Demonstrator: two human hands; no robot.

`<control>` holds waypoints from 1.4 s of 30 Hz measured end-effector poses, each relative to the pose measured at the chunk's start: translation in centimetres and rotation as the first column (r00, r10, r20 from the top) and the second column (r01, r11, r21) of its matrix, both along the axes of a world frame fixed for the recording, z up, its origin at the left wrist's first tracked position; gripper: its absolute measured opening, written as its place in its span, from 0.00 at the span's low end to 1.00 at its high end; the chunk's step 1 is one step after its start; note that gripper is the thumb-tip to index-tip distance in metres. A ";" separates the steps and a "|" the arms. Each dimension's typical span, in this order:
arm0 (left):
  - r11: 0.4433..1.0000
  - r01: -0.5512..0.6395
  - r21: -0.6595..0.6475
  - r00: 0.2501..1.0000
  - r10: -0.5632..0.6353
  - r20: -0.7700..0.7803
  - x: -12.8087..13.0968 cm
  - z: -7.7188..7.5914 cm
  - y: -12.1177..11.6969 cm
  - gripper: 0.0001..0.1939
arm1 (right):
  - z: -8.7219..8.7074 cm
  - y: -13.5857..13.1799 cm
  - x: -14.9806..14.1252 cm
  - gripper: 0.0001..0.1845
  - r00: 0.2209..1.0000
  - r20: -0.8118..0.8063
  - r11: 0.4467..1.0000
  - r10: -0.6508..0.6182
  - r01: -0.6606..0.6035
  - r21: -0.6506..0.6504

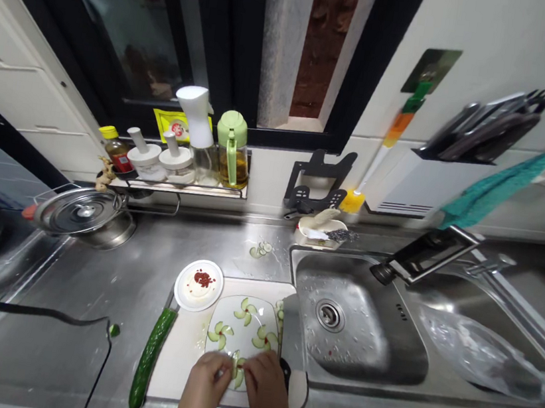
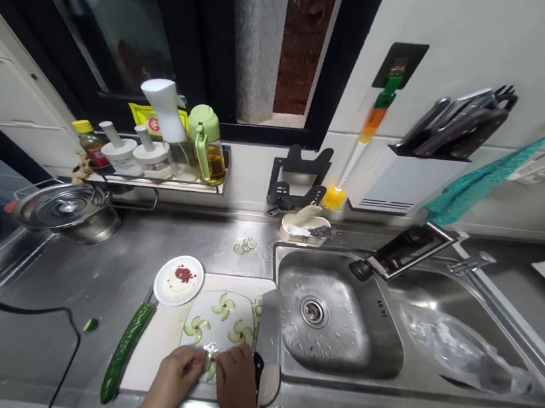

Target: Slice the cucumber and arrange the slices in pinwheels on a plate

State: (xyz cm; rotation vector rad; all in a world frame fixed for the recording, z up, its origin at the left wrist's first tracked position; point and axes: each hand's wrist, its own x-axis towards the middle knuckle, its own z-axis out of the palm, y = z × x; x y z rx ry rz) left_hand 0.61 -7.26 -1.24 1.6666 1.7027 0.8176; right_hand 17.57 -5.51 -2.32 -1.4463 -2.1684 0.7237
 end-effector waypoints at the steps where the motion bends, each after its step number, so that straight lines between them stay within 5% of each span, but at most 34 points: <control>1: 1.000 0.002 -0.002 1.000 -0.002 0.004 -0.1 0.0 0.0 0.09 | 0.0 0.0 0.1 0.09 1.000 0.004 1.000 -0.003 0.003 0.001; 17: 1.000 0.009 -0.011 1.000 -0.009 0.004 -0.2 0.0 0.0 0.09 | -0.7 0.6 -0.9 0.08 0.997 0.065 0.998 -0.033 0.029 0.057; 27: 0.991 0.129 -0.039 0.991 -0.128 0.033 0.1 -0.1 0.4 0.11 | 0.1 0.7 -0.7 0.09 0.998 0.057 0.998 0.022 -0.025 0.055; 42: 0.989 0.052 -0.138 0.998 -0.049 0.027 0.5 0.3 0.8 0.11 | 0.5 0.4 -0.5 0.09 0.999 0.028 0.999 0.032 -0.033 0.036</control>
